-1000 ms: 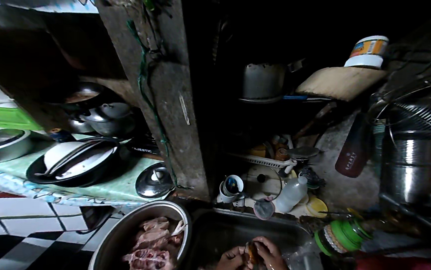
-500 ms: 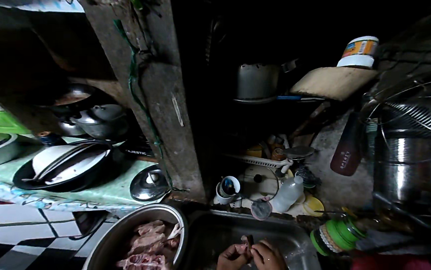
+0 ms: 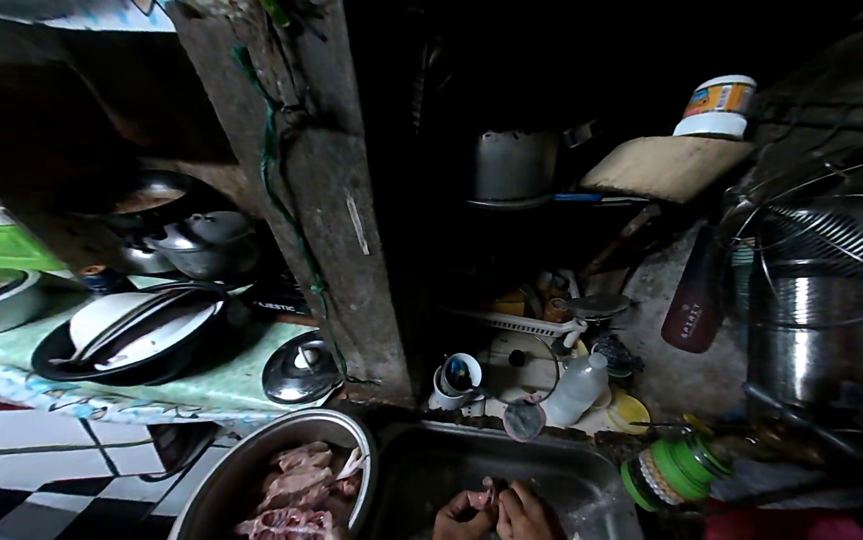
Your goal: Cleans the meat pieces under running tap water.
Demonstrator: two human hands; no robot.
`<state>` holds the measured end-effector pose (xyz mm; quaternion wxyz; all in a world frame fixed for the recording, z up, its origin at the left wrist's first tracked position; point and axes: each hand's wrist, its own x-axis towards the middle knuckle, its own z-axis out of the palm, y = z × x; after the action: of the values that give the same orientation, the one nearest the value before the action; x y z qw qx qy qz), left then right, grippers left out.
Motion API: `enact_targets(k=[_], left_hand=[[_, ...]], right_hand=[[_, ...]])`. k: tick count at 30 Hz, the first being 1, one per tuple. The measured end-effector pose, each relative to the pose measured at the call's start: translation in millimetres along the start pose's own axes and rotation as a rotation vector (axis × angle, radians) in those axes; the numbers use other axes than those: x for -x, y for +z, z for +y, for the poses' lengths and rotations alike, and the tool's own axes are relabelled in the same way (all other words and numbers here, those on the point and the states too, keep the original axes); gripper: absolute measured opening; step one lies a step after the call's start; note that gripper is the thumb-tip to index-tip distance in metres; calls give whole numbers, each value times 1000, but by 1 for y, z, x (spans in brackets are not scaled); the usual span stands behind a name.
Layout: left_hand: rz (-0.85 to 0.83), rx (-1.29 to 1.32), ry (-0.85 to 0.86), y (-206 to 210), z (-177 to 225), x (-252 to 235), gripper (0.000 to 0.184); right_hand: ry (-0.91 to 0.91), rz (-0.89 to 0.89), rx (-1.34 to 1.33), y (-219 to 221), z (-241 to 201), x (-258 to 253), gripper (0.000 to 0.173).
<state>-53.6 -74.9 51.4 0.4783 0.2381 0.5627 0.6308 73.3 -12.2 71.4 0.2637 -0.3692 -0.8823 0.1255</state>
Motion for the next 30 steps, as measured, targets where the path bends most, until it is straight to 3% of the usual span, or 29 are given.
enact_targets(k=[2, 5, 9, 14, 17, 21, 30], left_hand=[[11, 25, -58, 2, 2, 1, 11], [14, 92, -108, 3, 0, 1, 10], [3, 87, -116, 0, -1, -1, 11], [-16, 14, -70, 4, 5, 1, 13], [83, -55, -149, 24, 41, 13, 8], [76, -85, -158, 13, 12, 1, 13], [82, 150, -362, 9, 1, -3, 7]], right_hand=[[89, -39, -102, -1, 1, 1, 13], [266, -244, -339, -14, 9, -5, 21], [261, -363, -460, -20, 21, -8, 27], [215, -396, -335, -28, 15, -14, 26], [170, -256, -187, -24, 0, -8, 23], [105, -153, -129, -6, 4, 0, 19], [31, -36, 46, 14, 11, 9, 11]])
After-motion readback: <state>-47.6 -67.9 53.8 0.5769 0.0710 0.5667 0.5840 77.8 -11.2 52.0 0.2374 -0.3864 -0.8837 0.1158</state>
